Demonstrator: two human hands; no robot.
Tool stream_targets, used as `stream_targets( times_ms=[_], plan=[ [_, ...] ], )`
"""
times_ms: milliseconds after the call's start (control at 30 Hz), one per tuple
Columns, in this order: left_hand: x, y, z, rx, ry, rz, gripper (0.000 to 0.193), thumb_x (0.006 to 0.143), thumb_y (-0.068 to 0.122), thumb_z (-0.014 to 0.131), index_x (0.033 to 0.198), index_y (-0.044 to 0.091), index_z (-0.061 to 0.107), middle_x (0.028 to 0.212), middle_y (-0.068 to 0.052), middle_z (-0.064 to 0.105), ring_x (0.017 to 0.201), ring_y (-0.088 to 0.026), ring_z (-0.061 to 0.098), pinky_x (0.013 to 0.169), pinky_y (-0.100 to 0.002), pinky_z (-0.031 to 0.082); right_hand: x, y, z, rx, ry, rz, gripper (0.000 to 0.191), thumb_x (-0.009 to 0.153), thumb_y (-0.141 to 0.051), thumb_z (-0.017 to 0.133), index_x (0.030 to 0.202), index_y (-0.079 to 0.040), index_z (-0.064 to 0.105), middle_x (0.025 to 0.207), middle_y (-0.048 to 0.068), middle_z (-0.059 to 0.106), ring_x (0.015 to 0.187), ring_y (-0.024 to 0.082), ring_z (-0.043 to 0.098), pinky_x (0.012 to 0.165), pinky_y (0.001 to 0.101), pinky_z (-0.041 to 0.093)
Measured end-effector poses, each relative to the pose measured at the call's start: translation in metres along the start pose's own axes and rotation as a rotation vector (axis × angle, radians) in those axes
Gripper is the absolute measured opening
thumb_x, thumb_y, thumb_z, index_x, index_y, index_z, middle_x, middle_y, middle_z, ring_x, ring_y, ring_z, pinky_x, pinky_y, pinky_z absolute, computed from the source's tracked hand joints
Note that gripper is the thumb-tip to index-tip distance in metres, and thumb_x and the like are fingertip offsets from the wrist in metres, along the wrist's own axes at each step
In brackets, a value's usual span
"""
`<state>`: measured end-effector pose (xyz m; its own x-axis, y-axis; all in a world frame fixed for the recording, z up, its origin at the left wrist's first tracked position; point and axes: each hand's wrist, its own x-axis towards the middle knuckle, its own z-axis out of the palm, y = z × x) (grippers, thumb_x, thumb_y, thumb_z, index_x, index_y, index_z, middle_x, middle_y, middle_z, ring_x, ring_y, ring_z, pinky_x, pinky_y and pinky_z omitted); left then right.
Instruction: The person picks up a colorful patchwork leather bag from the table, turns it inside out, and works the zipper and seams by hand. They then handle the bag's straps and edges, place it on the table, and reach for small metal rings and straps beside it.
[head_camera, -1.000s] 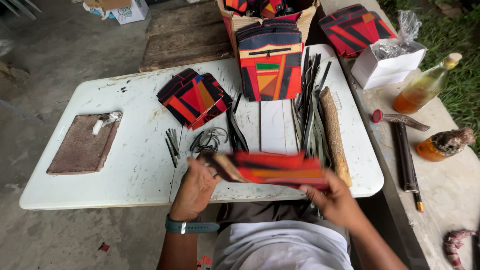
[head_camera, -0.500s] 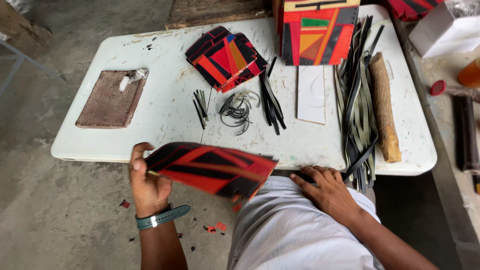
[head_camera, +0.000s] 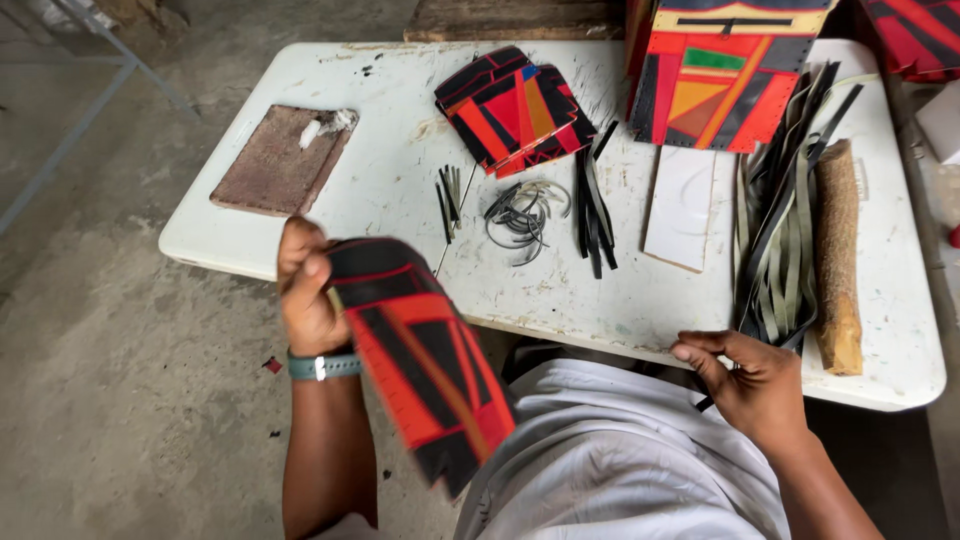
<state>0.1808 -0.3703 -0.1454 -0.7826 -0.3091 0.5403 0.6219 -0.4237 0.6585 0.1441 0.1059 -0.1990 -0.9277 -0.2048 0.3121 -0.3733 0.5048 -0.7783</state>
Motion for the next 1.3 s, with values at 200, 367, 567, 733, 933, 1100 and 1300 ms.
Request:
stream_targets(
  times_ms=[200,367,567,733,933,1100,1300],
  plan=[
    [0.023,-0.012,0.04,-0.058,-0.208,-0.154,0.045,0.084,0.02,0.093,0.105,0.001,0.058,0.093,-0.006,0.068,0.081,-0.017,0.069,0.076,-0.029,0.058,0.007,0.005,0.004,0.191,0.051,-0.083,0.017,0.099,-0.007,0.067,0.113,-0.002,0.074,0.108,0.009,0.078,0.101,0.015,0.075,0.091,0.0274,0.059],
    [0.038,0.0,0.068,0.132,-0.476,-0.376,0.042,0.077,0.019,0.093,0.102,0.003,0.063,0.09,-0.006,0.071,0.073,-0.011,0.065,0.067,-0.022,0.05,0.017,0.001,-0.009,0.456,0.141,-0.028,0.015,0.098,0.0,0.07,0.111,0.006,0.067,0.11,0.016,0.074,0.106,0.021,0.074,0.097,0.0335,0.06],
    [0.042,-0.018,0.134,0.391,-1.073,-0.388,0.035,0.082,0.024,0.094,0.098,0.003,0.072,0.09,-0.005,0.07,0.08,-0.011,0.067,0.072,-0.023,0.052,0.021,-0.035,0.002,0.566,0.025,0.003,0.019,0.095,-0.01,0.079,0.105,0.004,0.07,0.093,0.017,0.077,0.085,0.02,0.078,0.082,0.0344,0.066],
    [0.033,-0.039,0.199,0.305,-1.261,-0.672,0.041,0.081,0.024,0.091,0.107,0.0,0.069,0.098,-0.004,0.072,0.082,-0.008,0.065,0.073,-0.025,0.054,0.008,-0.051,0.0,0.832,-0.461,-0.083,0.063,0.084,-0.036,0.084,0.129,0.002,0.061,0.128,0.01,0.064,0.107,0.019,0.067,0.093,0.0328,0.055],
    [0.054,-0.073,0.244,0.242,-1.347,-0.541,0.048,0.081,0.025,0.094,0.112,0.001,0.066,0.101,-0.004,0.071,0.098,-0.01,0.068,0.093,-0.027,0.058,0.03,-0.027,-0.014,0.848,-0.485,0.04,0.052,0.086,-0.023,0.086,0.126,0.001,0.064,0.1,0.008,0.067,0.089,0.014,0.062,0.076,0.0311,0.052],
    [0.083,-0.094,0.263,0.537,-1.247,-0.436,0.059,0.071,0.027,0.096,0.108,0.0,0.058,0.097,-0.005,0.071,0.088,-0.01,0.067,0.08,-0.03,0.062,0.069,-0.016,-0.023,1.038,-0.348,0.015,0.035,0.089,-0.017,0.081,0.114,-0.003,0.06,0.106,0.003,0.067,0.096,0.012,0.063,0.084,0.0294,0.053],
    [0.103,-0.105,0.254,0.387,-1.377,-0.784,0.047,0.09,0.029,0.082,0.121,0.0,0.06,0.108,-0.007,0.078,0.097,-0.009,0.069,0.085,-0.027,0.055,0.077,-0.017,-0.034,1.016,-0.39,0.047,0.028,0.092,-0.014,0.079,0.109,0.0,0.062,0.092,0.006,0.068,0.08,0.014,0.064,0.072,0.0306,0.054]
  ],
)
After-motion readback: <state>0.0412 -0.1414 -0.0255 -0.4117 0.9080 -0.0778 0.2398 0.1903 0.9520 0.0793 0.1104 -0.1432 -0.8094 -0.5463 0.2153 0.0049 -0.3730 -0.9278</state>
